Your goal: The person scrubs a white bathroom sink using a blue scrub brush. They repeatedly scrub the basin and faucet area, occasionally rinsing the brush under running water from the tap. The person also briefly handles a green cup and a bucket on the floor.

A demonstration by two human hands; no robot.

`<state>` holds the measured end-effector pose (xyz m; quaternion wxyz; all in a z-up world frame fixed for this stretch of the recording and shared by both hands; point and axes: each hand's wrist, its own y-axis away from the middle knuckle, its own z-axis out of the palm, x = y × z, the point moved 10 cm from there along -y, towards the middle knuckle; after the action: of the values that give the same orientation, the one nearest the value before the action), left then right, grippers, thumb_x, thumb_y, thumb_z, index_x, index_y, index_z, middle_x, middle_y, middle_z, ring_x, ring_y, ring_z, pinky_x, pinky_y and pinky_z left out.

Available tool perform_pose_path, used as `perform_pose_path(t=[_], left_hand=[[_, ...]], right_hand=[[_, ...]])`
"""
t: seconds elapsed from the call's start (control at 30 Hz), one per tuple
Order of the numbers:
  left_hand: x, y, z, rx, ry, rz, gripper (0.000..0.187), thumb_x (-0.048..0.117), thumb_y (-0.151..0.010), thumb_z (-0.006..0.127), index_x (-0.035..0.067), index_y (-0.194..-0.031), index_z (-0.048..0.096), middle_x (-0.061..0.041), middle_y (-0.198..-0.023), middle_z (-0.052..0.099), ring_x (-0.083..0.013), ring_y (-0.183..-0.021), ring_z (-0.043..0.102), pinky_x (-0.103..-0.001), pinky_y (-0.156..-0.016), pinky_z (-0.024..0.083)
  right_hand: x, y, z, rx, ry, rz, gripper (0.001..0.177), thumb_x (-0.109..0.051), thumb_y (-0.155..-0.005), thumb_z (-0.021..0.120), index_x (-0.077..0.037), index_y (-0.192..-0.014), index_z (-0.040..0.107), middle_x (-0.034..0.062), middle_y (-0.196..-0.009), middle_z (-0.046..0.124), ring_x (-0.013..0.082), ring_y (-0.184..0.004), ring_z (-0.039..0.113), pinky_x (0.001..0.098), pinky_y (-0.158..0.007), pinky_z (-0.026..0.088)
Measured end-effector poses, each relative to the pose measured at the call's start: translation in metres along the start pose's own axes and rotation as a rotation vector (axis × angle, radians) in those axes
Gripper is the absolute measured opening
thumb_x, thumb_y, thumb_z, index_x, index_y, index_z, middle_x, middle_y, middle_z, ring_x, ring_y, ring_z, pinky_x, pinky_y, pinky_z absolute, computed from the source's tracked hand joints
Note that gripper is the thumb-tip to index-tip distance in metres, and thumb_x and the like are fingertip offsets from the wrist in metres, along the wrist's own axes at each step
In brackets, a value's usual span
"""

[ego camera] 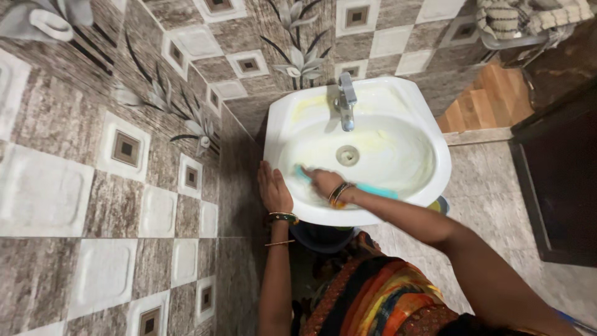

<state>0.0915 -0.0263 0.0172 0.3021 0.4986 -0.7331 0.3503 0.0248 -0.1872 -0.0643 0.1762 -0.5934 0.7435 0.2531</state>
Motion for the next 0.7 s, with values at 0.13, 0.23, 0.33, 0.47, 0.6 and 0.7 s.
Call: perform_pose_path(t=[0.13,0.23,0.33,0.47,0.6,0.7], left_hand=[[-0.004,0.0,0.002,-0.013,-0.01,-0.018,0.065,0.044,-0.108,0.03,0.001,-0.154,0.041,-0.021,-0.162,0.038,-0.0403,-0.15,0.032,-0.048,-0.122,0.025],[-0.003,-0.002,0.002,0.003,-0.037,0.018,0.064,0.045,-0.108,0.032,0.001,-0.155,0.042,-0.02,-0.162,0.04,-0.039,-0.151,0.035,-0.046,-0.124,0.027],[-0.008,-0.001,0.004,-0.011,-0.055,-0.045,0.065,0.045,-0.106,0.033,0.003,-0.154,0.041,-0.018,-0.162,0.039,-0.0386,-0.149,0.033,-0.047,-0.121,0.024],[-0.007,-0.005,0.005,-0.014,-0.053,-0.026,0.064,0.045,-0.107,0.031,0.003,-0.155,0.041,-0.017,-0.162,0.038,-0.0386,-0.15,0.033,-0.047,-0.122,0.024],[-0.009,-0.003,0.007,-0.023,-0.061,-0.032,0.064,0.045,-0.107,0.03,0.003,-0.156,0.039,-0.017,-0.163,0.038,-0.0379,-0.151,0.032,-0.046,-0.122,0.024],[-0.008,-0.003,0.005,-0.023,-0.063,-0.042,0.065,0.045,-0.107,0.03,0.004,-0.156,0.038,-0.017,-0.163,0.037,-0.0375,-0.151,0.031,-0.046,-0.122,0.023]], right_hand=[[-0.008,0.007,-0.002,0.024,-0.005,-0.083,0.065,-0.023,-0.092,0.063,-0.028,-0.153,0.042,0.0181,-0.12,0.07,0.0384,-0.097,0.07,0.0505,-0.083,0.055],[0.046,-0.005,-0.037,-0.032,0.297,0.129,0.072,-0.02,-0.094,0.06,-0.022,-0.159,0.031,0.0193,-0.115,0.07,0.036,-0.1,0.07,0.0488,-0.082,0.058],[0.042,-0.001,-0.052,-0.115,0.265,0.214,0.073,-0.023,-0.094,0.06,-0.02,-0.16,0.029,0.0211,-0.112,0.071,0.0362,-0.102,0.07,0.0476,-0.087,0.057],[-0.024,0.003,-0.007,-0.18,0.077,0.086,0.068,-0.018,-0.096,0.052,-0.028,-0.16,0.03,0.0207,-0.119,0.068,0.038,-0.101,0.07,0.0495,-0.091,0.054],[0.039,-0.012,-0.024,-0.097,0.248,0.167,0.064,-0.019,-0.098,0.051,-0.018,-0.159,0.029,0.0226,-0.122,0.068,0.0365,-0.106,0.07,0.0479,-0.093,0.055],[0.087,-0.013,-0.043,-0.104,0.342,0.353,0.073,-0.026,-0.1,0.052,-0.017,-0.163,0.016,0.0222,-0.122,0.067,0.036,-0.108,0.069,0.046,-0.09,0.057]])
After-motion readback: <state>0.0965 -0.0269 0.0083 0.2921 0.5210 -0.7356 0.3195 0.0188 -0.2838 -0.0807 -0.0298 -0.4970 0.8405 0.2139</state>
